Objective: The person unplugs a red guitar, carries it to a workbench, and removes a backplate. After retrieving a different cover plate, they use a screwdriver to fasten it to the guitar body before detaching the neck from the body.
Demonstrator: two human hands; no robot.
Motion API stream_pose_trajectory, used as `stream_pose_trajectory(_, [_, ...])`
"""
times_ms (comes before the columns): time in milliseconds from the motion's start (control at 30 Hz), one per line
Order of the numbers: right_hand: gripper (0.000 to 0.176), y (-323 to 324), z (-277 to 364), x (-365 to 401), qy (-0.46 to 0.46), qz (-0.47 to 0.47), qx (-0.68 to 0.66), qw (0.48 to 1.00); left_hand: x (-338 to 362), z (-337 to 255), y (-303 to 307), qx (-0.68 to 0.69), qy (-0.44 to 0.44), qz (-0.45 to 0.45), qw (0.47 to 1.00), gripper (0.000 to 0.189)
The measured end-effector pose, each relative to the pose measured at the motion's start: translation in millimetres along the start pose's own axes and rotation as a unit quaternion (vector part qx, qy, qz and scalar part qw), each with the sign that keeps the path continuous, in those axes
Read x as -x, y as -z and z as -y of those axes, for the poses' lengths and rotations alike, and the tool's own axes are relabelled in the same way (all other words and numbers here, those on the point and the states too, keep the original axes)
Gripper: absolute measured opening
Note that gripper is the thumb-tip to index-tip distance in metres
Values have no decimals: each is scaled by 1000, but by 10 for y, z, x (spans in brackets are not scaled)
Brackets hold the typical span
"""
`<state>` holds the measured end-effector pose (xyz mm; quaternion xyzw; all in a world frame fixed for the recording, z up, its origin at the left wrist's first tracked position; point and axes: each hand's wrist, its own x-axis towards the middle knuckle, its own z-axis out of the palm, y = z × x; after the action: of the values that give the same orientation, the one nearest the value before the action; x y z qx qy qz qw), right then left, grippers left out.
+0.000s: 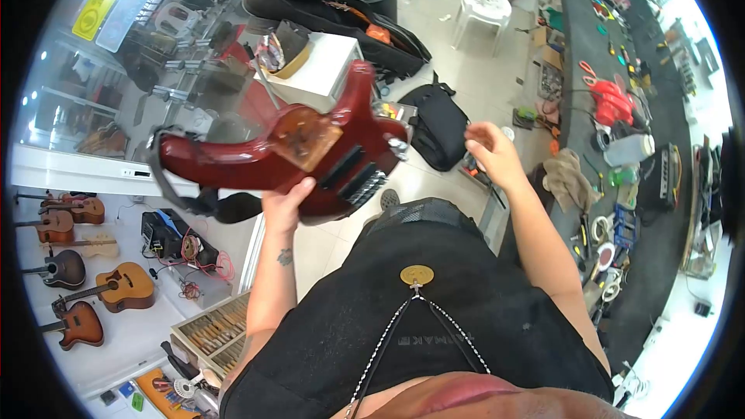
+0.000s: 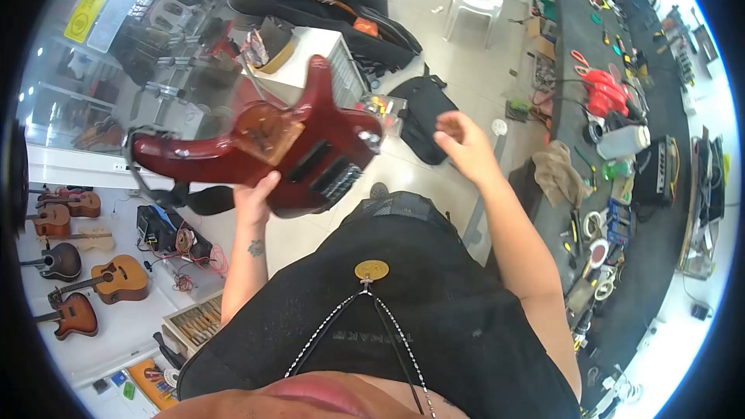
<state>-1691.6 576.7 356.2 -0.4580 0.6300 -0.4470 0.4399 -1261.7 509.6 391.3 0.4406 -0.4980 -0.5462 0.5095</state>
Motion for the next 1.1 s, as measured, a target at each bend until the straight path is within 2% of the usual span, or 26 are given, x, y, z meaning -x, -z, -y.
stream_pose_trajectory(33, [50, -225, 258, -181, 81, 11, 30, 996, -176, 6, 19, 2, 34, 29, 999, 69])
stream_pose_trajectory(67, [70, -371, 534, -322, 118, 32, 29, 992, -363, 11, -61, 7, 63, 58, 996, 71])
stream_pose_trajectory(133, [84, -599, 723, -624, 140, 44, -53, 988, -740, 31, -368, 36, 48, 144, 988, 73])
stream_pose_trajectory(167, [82, -685, 602, -788, 156, -6, -85, 984, -912, -28, -567, 41, 38, 176, 983, 74])
stream_pose_trajectory(200, [82, -620, 702, -865, 157, -6, -83, 984, -1075, -95, -778, 45, 30, 209, 976, 75])
stream_pose_trajectory(267, [69, -297, 929, -912, 62, -29, -14, 998, -1380, -75, -1169, 66, 43, 276, 958, 76])
stream_pose_trajectory(333, [53, -43, 916, -938, 111, -100, -30, 988, -1643, 17, -1552, 27, -36, 346, 937, 76])
stream_pose_trajectory(400, [47, 263, 742, -903, 117, -173, -46, 977, -1831, 43, -1942, 8, -91, 381, 920, 68])
stream_pose_trajectory(433, [46, 350, 672, -889, 142, -232, -36, 962, -1975, 48, -2102, -18, -33, 449, 893, 69])
stream_pose_trajectory(467, [45, 447, 614, -894, 169, -285, -24, 943, -2042, 32, -2278, -16, -34, 449, 893, 63])
stream_pose_trajectory(533, [47, 659, 610, -913, 177, -370, 15, 912, -2269, 333, -2673, -57, -2, 509, 859, 62])
stream_pose_trajectory(600, [45, 877, 624, -988, 179, -394, -1, 901, -2377, 508, -3042, 57, -48, 528, 846, 63])
stream_pose_trajectory(633, [43, 992, 594, -991, 190, -406, 26, 894, -2414, 454, -3159, 90, -45, 508, 855, 51])
stream_pose_trajectory(667, [41, 1098, 554, -1016, 197, -419, 52, 885, -2495, 432, -3253, 88, -41, 511, 854, 51])
stream_pose_trajectory(700, [38, 1159, 506, -1080, 136, -483, 38, 864, -2580, 431, -3337, 116, -22, 539, 834, 44])
stream_pose_trajectory(733, [37, 1228, 476, -1131, 168, -499, -78, 847, -2654, 434, -3428, 147, -1, 568, 810, 36])
stream_pose_trajectory(767, [38, 1269, 459, -1162, 172, -507, -58, 842, -2699, 438, -3501, 114, -22, 558, 822, 25])
stream_pose_trajectory(867, [42, 1301, 523, -1306, 173, -571, -8, 803, -2909, 867, -3760, 161, -25, 593, 789, 33])
stream_pose_trajectory(900, [41, 1433, 388, -1245, 126, -585, 17, 801, -2860, 993, -3774, 215, 65, 571, 790, 49])
stream_pose_trajectory(933, [42, 1545, 328, -1172, 105, -576, 37, 810, -3269, 537, -3545, 1, 60, 717, 695, 65])
stream_pose_trajectory(967, [42, 1518, 391, -1153, 92, -608, 85, 784, -3372, 706, -3461, 143, -69, 688, 709, 62])
stream_pose_trajectory(1000, [42, 1506, 480, -1115, 80, -634, 135, 758, -3542, 974, -3266, 112, 48, 737, 664, 62])
stream_pose_trajectory(1033, [44, 1561, 463, -956, 52, -633, 102, 765, -3906, 968, -3003, 124, 227, 788, 559, 63])
stream_pose_trajectory(1067, [46, 1611, 429, -759, 18, -630, 69, 773, -4294, 1224, -2816, 164, 245, 843, 449, 59])
stream_pose_trajectory(1100, [48, 1598, 511, -658, -13, -649, 103, 754, -4653, 1480, -2520, 191, 351, 831, 387, 51])
